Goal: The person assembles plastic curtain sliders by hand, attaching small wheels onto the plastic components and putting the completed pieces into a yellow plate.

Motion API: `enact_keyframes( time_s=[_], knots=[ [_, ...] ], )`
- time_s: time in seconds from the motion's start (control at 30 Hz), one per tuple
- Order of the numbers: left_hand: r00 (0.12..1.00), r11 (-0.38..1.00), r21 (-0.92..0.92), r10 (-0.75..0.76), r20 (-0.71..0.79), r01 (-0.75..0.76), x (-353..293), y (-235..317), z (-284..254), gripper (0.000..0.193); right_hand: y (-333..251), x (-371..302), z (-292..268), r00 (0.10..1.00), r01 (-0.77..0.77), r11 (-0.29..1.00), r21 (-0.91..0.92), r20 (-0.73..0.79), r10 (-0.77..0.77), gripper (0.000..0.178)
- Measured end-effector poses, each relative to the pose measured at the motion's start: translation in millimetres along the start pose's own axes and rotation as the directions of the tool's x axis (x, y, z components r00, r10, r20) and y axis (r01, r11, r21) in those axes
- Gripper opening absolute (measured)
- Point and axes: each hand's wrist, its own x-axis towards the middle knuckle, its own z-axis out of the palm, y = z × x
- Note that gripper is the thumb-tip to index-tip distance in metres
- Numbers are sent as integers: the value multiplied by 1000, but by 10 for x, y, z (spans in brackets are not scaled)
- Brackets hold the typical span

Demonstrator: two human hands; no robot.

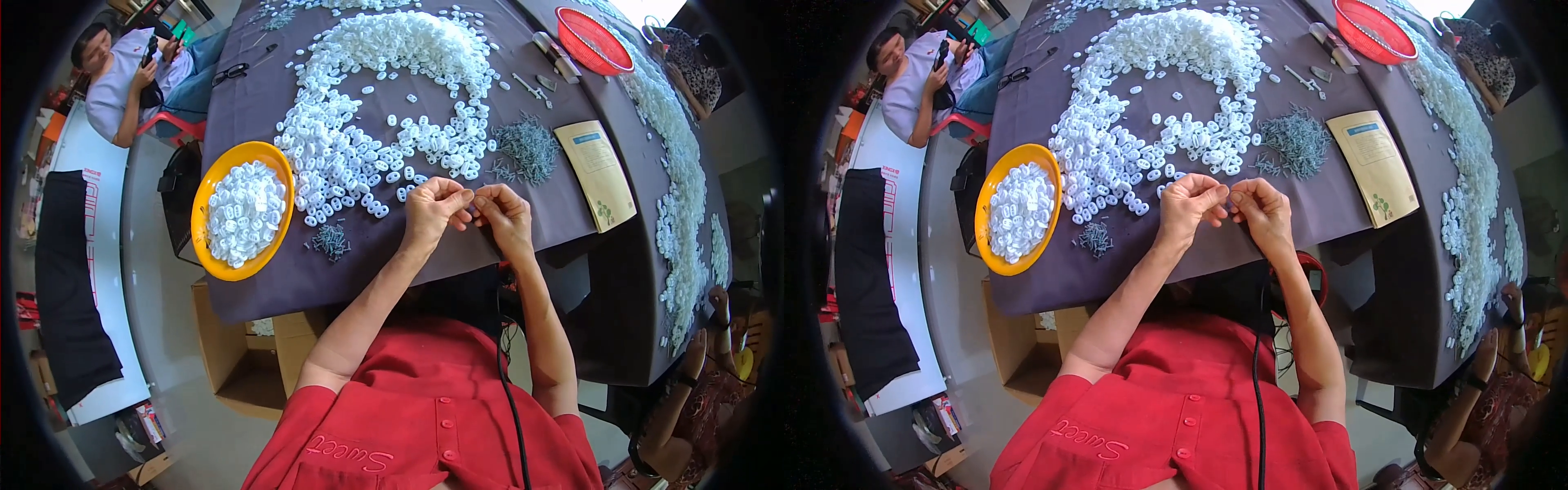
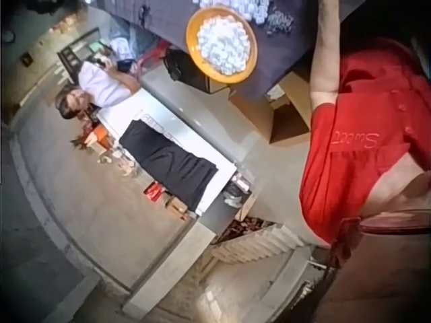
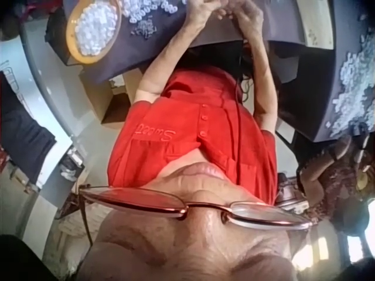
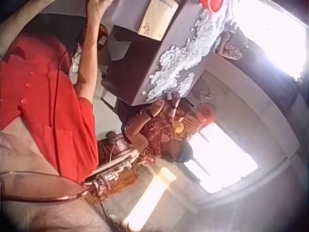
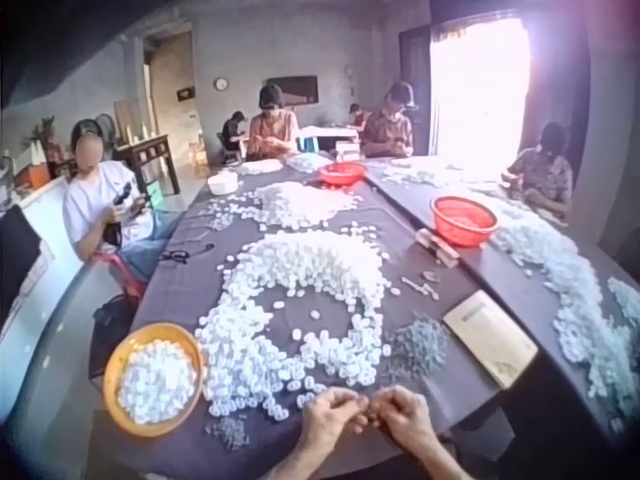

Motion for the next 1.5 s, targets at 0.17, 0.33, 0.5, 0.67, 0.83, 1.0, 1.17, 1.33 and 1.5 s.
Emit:
enact_keyframes(
  time_s=[0.17, 0.33, 0.5, 0.67, 0.83, 1.0, 1.17, 1.33, 1.5],
  knots=[
    [999, 1000, 4, 16, 37, -17, -19, -47, -41, 12, -4, -12, 45, 1000, 12, 997, -78, 0, -12, 5],
    [997, 1000, -28, -11, 79, 13, -65, -63, -52, 15, 8, -32, 49, 1000, 24, 992, -125, -11, -25, 5],
    [998, 1000, -13, -6, 68, 6, -66, -72, -49, 15, -27, -43, 55, 999, 14, 987, -158, -29, -19, 6],
    [998, 1000, 30, -2, 58, 0, -85, -40, -37, 15, -69, -53, 65, 999, 48, 977, -207, -9, -50, 6],
    [997, 999, 42, -3, 76, 0, -80, -44, -42, 15, -70, -56, 46, 998, 55, 975, -217, 24, -51, 5],
    [997, 997, 76, 1, 77, -7, -74, -46, -40, 15, -65, -54, 47, 998, 64, 973, -223, 29, -59, 6],
    [997, 995, 103, -1, 81, -8, -55, -74, -60, 14, -34, -47, 41, 996, 81, 969, -232, 40, -74, 6],
    [995, 983, 180, 14, 103, -33, -51, -86, -80, 12, -33, -46, 34, 993, 118, 951, -286, 61, -104, 6],
    [994, 965, 261, 3, 109, -32, -41, -104, -91, 12, -48, -43, 5, 992, 113, 931, -348, 96, -84, 7]
  ],
)
